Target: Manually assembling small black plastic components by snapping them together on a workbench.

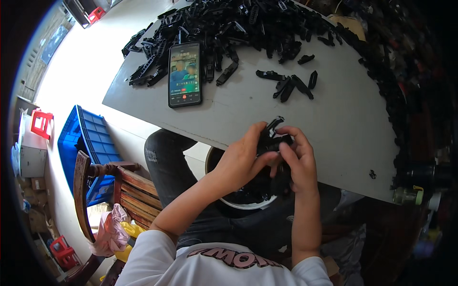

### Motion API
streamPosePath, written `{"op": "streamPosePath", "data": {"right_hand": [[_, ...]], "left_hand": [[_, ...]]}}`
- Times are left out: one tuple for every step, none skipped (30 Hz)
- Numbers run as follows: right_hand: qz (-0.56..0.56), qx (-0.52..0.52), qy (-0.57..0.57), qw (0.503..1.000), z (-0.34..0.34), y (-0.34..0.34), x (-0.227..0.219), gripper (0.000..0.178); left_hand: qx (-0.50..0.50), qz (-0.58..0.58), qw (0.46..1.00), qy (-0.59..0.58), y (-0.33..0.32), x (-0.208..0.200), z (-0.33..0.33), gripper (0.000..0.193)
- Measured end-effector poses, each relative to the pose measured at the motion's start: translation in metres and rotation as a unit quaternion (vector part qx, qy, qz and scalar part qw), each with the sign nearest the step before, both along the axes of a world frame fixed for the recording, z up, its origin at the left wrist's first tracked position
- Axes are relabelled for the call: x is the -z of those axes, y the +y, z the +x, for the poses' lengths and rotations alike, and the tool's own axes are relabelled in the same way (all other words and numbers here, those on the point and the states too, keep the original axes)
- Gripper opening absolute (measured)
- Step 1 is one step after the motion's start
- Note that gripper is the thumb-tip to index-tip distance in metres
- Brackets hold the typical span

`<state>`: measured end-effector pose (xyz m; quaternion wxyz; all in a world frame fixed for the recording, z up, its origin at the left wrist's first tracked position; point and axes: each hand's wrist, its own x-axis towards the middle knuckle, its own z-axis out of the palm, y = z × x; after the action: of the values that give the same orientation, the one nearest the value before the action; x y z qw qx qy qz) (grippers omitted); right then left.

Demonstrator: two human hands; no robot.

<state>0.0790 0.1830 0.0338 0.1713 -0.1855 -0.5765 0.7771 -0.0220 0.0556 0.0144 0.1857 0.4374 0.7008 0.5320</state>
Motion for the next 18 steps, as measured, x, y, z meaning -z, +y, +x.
{"op": "streamPosePath", "data": {"right_hand": [[-0.032,-0.029,-0.003,0.999,0.004,-0.003,-0.005,0.018],[-0.031,-0.027,-0.003,0.999,0.008,-0.005,-0.004,0.018],[0.023,-0.012,0.008,1.0,0.012,-0.006,-0.001,0.019],[0.077,0.002,0.019,0.997,0.015,-0.007,0.0,0.02],[0.083,0.02,0.027,0.996,0.016,-0.01,0.002,0.022],[0.083,0.021,0.028,0.996,0.017,-0.014,0.002,0.022],[0.103,0.034,0.026,0.994,0.018,-0.018,0.003,0.021],[0.123,0.048,0.024,0.991,0.02,-0.02,0.003,0.02],[0.112,0.058,0.013,0.992,0.022,-0.021,0.006,0.028],[0.112,0.059,0.014,0.992,0.023,-0.023,0.001,0.028],[0.117,0.073,-0.015,0.99,0.023,-0.025,-0.005,0.032],[0.122,0.088,-0.043,0.988,0.023,-0.026,-0.008,0.036],[0.082,0.039,-0.052,0.995,0.027,-0.02,-0.004,0.043],[0.082,0.041,-0.052,0.994,0.031,-0.019,0.002,0.043],[0.086,-0.018,-0.045,0.995,0.034,-0.018,0.009,0.041],[0.09,-0.076,-0.038,0.992,0.037,-0.018,0.018,0.039],[0.073,-0.089,-0.042,0.992,0.04,-0.022,0.027,0.032],[0.073,-0.087,-0.041,0.993,0.041,-0.028,0.033,0.032]], "left_hand": [[-0.001,0.005,1.0,-0.01,-0.003,0.004,-0.002,0.056],[0.003,0.012,1.0,-0.023,-0.003,0.004,-0.002,0.054],[0.006,0.013,1.0,-0.024,-0.004,0.002,0.001,0.054],[0.014,0.002,1.0,0.01,-0.005,-0.006,0.004,0.05],[0.021,-0.011,0.999,0.046,-0.007,-0.01,0.006,0.047],[0.022,-0.011,0.999,0.046,-0.008,-0.008,0.007,0.047],[0.036,-0.011,0.998,0.049,-0.009,-0.003,0.008,0.045],[0.051,-0.01,0.997,0.051,-0.01,-0.001,0.007,0.044],[0.052,-0.01,0.997,0.051,-0.012,-0.002,0.007,0.044],[0.082,0.001,0.997,0.01,-0.015,-0.005,0.007,0.042],[0.112,0.012,0.993,-0.031,-0.017,-0.006,0.006,0.039],[0.112,0.012,0.993,-0.031,-0.021,-0.007,0.005,0.039],[0.14,-0.025,0.989,-0.027,-0.025,-0.007,0.003,0.038],[0.17,-0.061,0.983,-0.024,-0.029,-0.007,0.003,0.037],[0.172,-0.06,0.983,-0.023,-0.033,-0.006,0.003,0.037],[0.181,-0.068,0.981,-0.017,-0.039,-0.003,0.005,0.036],[0.19,-0.076,0.979,-0.011,-0.044,0.001,0.007,0.035],[0.192,-0.076,0.978,-0.009,-0.05,0.007,0.009,0.035]]}}
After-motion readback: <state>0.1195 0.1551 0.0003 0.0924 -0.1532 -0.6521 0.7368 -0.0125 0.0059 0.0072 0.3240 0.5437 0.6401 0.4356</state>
